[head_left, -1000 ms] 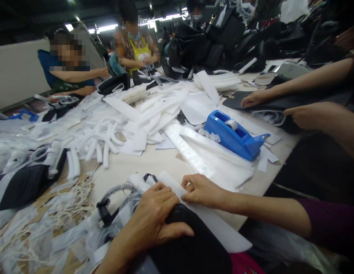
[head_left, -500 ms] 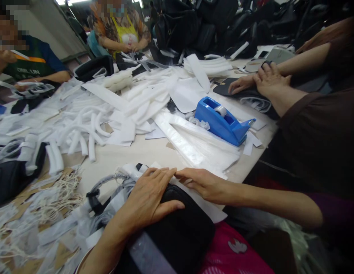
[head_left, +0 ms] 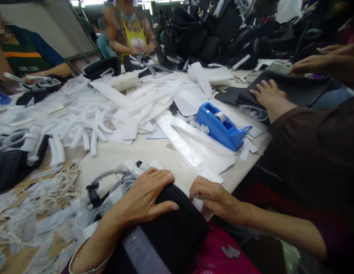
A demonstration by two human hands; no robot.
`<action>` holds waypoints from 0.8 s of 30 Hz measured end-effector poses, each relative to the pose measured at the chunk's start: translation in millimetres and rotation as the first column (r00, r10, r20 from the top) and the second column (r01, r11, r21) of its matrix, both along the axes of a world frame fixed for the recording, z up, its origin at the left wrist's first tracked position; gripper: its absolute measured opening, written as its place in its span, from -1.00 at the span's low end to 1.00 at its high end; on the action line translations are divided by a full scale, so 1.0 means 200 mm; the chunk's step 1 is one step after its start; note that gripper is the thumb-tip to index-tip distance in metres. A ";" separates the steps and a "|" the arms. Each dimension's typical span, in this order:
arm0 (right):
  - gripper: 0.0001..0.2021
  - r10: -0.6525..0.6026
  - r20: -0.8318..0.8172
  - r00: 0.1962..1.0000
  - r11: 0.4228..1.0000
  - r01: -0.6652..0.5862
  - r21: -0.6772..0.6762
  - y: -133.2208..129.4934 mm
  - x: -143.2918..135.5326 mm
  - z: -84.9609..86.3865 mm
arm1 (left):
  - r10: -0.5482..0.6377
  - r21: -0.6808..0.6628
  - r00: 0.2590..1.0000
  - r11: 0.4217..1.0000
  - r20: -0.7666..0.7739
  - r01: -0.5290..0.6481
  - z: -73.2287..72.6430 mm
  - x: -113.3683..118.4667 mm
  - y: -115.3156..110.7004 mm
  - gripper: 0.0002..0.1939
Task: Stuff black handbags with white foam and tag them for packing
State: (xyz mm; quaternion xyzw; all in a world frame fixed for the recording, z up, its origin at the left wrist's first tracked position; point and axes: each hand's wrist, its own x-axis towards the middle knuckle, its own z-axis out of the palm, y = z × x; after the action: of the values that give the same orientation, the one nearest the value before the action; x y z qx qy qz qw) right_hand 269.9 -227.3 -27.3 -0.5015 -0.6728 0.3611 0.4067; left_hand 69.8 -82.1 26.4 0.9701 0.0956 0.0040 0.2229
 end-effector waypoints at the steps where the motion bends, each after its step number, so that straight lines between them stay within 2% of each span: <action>1: -0.92 -0.049 -0.035 0.998 0.996 0.046 -0.076 0.02 -0.02 0.01 | -0.003 -0.002 1.000 1.000 0.006 0.003 0.00 0.00 0.00 -0.49; 3: -0.97 -0.128 -0.104 0.986 0.961 0.098 -0.259 0.06 -0.05 0.03 | -0.005 -0.010 1.000 1.000 0.018 0.005 0.00 0.00 0.01 -0.47; 6: -0.88 -0.185 -0.150 0.971 0.882 0.097 -0.462 0.12 -0.07 0.02 | 0.000 -0.020 0.999 1.000 0.038 0.001 0.00 -0.01 0.01 -0.43; 13: -0.88 -0.224 -0.231 0.947 0.785 0.035 -0.619 0.22 -0.07 -0.02 | 0.008 -0.044 0.999 0.999 0.035 -0.006 0.00 0.00 0.01 -0.37; 21: -0.84 -0.237 -0.463 0.854 0.854 -0.045 -0.519 0.23 -0.14 0.07 | 0.018 -0.046 0.999 0.999 0.042 -0.017 0.00 0.00 0.02 -0.38; 24: -0.81 -0.166 -0.489 0.856 0.877 -0.099 -0.470 0.18 -0.10 0.08 | 0.026 -0.024 0.999 0.999 0.032 -0.026 -0.01 0.00 0.01 -0.43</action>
State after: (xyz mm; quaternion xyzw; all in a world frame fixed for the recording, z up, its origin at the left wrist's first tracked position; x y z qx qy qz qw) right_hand 249.9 -191.5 -12.1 -0.4830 -0.4194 0.6294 0.4412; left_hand 69.3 -79.5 25.0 0.9659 0.1047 0.0214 0.2359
